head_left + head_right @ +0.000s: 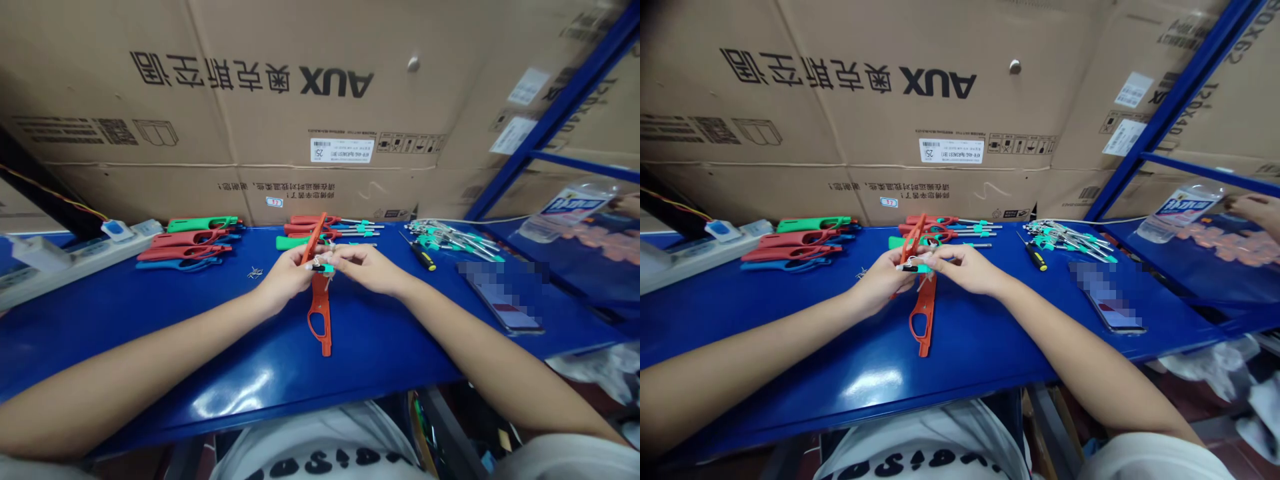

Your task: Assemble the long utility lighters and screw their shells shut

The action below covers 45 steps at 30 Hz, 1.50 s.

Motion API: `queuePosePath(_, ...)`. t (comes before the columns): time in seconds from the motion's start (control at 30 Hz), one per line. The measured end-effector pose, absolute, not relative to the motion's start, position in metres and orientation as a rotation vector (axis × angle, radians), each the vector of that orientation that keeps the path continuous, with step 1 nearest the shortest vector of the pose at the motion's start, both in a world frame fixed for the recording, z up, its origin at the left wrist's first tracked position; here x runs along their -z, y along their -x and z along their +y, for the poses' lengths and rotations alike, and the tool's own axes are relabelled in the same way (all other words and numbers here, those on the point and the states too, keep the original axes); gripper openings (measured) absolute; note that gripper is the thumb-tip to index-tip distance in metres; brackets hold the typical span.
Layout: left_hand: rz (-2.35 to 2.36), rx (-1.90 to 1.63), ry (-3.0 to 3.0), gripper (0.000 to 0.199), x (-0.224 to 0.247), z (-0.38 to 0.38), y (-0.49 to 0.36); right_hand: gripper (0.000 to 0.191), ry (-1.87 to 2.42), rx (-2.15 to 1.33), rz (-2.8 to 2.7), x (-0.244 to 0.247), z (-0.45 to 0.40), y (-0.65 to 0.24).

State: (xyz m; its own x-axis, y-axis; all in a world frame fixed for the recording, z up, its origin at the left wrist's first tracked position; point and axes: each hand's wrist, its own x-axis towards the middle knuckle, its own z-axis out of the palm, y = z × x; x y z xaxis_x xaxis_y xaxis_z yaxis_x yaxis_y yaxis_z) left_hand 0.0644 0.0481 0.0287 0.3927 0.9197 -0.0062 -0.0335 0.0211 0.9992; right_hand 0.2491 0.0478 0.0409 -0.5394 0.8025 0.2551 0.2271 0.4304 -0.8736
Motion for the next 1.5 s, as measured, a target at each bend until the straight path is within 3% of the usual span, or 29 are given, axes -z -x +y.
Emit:
queuePosePath(0.13,0.902,-0.974,-1.498,0.033,-0.032,0.059,-0.072,0.044,0.981,-1.093,-2.017,-0.056,0.049,-0.265)
queuePosePath(0.23,0.866,-0.937,-1.807,0.023,-0.033,0.071,-0.065,0.047,1.096,-0.854,-2.051,-0.068,0.065,-0.298)
queuePosePath(0.4,0.551,-0.477,-2.346,0.04,-0.033,0.074,-0.041,0.035,1.594,-0.102,-1.994,-0.072,0.106,-0.393)
queuePosePath(0.53,0.465,-0.173,-2.527,0.041,-0.039,0.064,-0.03,0.027,1.793,0.121,-1.878,-0.059,0.124,-0.462)
queuePosePath(0.77,0.682,0.05,-2.72,0.033,-0.054,0.058,-0.02,0.021,1.82,0.165,-1.99,-0.032,0.132,-0.502)
queuePosePath(1.13,0.79,-0.011,-2.565,0.03,-0.052,0.041,-0.003,0.006,1.734,0.077,-2.077,-0.016,0.118,-0.498)
queuePosePath(1.33,0.901,-0.032,-2.584,0.03,-0.053,0.031,-0.006,0.014,1.697,0.177,-2.027,-0.029,0.119,-0.482)
queuePosePath(1.5,0.978,0.067,-2.541,0.032,-0.058,0.025,-0.011,0.021,1.438,0.193,-2.168,-0.038,0.123,-0.402)
